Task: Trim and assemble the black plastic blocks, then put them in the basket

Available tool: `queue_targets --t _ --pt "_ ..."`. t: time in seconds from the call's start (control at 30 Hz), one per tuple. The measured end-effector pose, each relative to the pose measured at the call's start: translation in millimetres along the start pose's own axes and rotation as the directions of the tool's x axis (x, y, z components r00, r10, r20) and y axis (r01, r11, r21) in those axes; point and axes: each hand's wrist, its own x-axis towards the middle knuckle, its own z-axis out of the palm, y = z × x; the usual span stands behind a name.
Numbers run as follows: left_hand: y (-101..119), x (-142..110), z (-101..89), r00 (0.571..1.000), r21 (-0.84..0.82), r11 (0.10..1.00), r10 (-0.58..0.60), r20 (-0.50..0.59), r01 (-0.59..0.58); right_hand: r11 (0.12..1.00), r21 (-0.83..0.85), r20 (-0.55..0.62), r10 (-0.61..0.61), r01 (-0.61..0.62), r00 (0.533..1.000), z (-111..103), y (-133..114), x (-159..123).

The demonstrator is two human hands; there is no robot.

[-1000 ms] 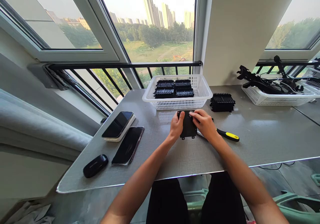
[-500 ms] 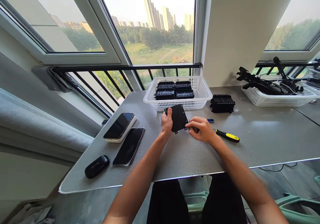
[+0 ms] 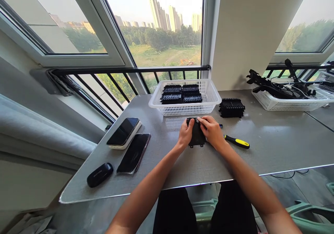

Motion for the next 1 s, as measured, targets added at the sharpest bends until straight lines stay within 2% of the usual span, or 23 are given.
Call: queue_targets --t 0.1,0.23,0.43,0.5,0.53,0.6,0.67,0.77,0.87,1.0 --pt "0.4 4.8 -2.6 1.0 -0.044 0.999 0.0 -0.029 -0.001 0.998 0.003 0.032 -0.067 0.067 0.997 1.4 -4.4 -0.3" --pt "4.4 12.7 -10.2 0.99 -0.128 0.991 -0.055 -0.129 0.039 0.987 0.024 0.118 -0.162 0.16 0.98 1.8 -11.3 -1.0" --pt "11.5 23.7 -26.1 0.963 -0.244 0.967 -0.135 -0.234 0.076 0.949 0.105 0.27 -0.313 0.296 0.91 0.0 -16.1 -2.6" --pt "11.5 26.6 -29.4 0.958 -0.242 0.968 -0.134 -0.254 0.071 0.93 0.169 0.286 -0.364 0.327 0.887 -0.9 -15.4 -3.2" --pt "11.1 27.4 -30.2 0.956 -0.235 0.97 -0.127 -0.263 0.064 0.923 0.197 0.262 -0.374 0.33 0.89 -1.4 -14.9 -3.4" --pt "9.9 27.5 -29.8 0.958 -0.214 0.975 -0.114 -0.264 0.057 0.929 0.223 0.145 -0.332 0.296 0.932 -2.6 -14.0 -3.2" --pt "8.7 24.8 -26.4 0.966 -0.206 0.976 -0.115 -0.232 0.067 0.956 0.21 -0.014 -0.208 0.206 0.978 -3.8 -13.3 -2.5" --pt "7.1 16.3 -16.9 0.982 -0.194 0.977 -0.121 -0.142 0.092 0.984 0.17 -0.16 -0.018 0.046 0.987 -4.3 -11.4 -0.8" --pt "4.6 6.4 -5.7 0.995 -0.122 0.991 -0.059 -0.079 0.049 0.99 0.132 -0.183 0.079 -0.055 0.98 -3.3 -7.7 0.4" --pt "0.9 -2.2 3.3 1.0 0.006 1.0 0.01 -0.009 -0.01 0.99 0.071 -0.153 0.135 -0.126 0.979 -1.0 -3.5 0.7"
